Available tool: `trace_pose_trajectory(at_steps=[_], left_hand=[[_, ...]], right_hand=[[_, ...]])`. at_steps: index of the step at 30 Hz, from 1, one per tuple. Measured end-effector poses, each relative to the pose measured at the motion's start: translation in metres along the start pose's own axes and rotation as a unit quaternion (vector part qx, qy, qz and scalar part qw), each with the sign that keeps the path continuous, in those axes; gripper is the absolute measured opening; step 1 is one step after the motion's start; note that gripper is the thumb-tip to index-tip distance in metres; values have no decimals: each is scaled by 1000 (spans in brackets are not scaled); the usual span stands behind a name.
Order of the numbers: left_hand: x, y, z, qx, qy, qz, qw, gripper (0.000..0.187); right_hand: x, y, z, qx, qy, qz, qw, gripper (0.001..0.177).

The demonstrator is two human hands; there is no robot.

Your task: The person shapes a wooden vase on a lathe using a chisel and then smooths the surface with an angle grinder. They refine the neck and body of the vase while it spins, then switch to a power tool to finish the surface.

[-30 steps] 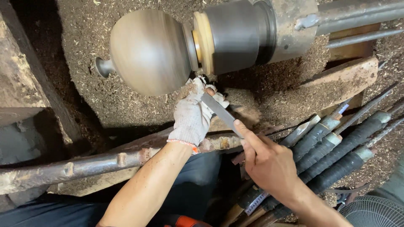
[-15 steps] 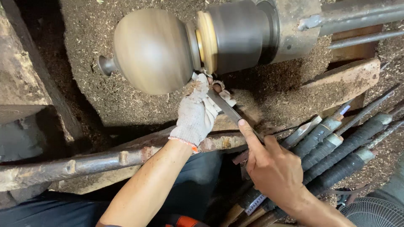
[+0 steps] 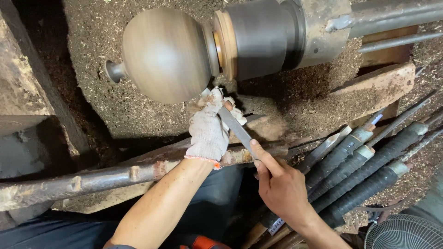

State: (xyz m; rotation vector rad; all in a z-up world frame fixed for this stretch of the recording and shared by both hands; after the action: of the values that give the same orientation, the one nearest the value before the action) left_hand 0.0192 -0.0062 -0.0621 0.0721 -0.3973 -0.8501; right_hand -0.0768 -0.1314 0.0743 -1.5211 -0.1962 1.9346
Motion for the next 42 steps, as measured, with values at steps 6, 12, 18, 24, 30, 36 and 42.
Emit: trace_pose_trajectory(at_steps=[6,12,18,24,30,36,42], left_hand=[[-20,-7,-12,15,59,-17,998,24],[-27,-3,8,-64,44,-109,991,35],[-17,-2,-6,-76,11,-100,992,33],[-23,27,-9,170,26,-368,914,24],[-23,25,-12,261,13,-638,724,23],[-22,33,-1,337,53,-697,631,47],[-42,25,-17,224,111,-733,632,38]], right_hand=[[10,4,4,30,-21,-54,998,46],[18,-8,32,20,26,-116,993,43],[49,-24,49,46,71,110,990,53],[45,-39,38,-12,141,131,981,49],[41,-37,34,-5,130,19,991,41],[45,-24,33,-15,112,-116,987,37],[54,-8,28,112,-1,-175,978,43]])
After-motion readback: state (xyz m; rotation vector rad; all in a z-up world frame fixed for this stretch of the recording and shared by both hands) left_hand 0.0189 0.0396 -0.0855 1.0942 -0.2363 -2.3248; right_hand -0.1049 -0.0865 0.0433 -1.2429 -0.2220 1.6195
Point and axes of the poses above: each hand's wrist, its own z-axis away from the middle knuckle, its own x-axis out of the palm, y = z × x, the point moved 7 cm from there along -z, towards the middle knuckle, and after that the axes turned 7 degrees about y, right-handed, at the moved point
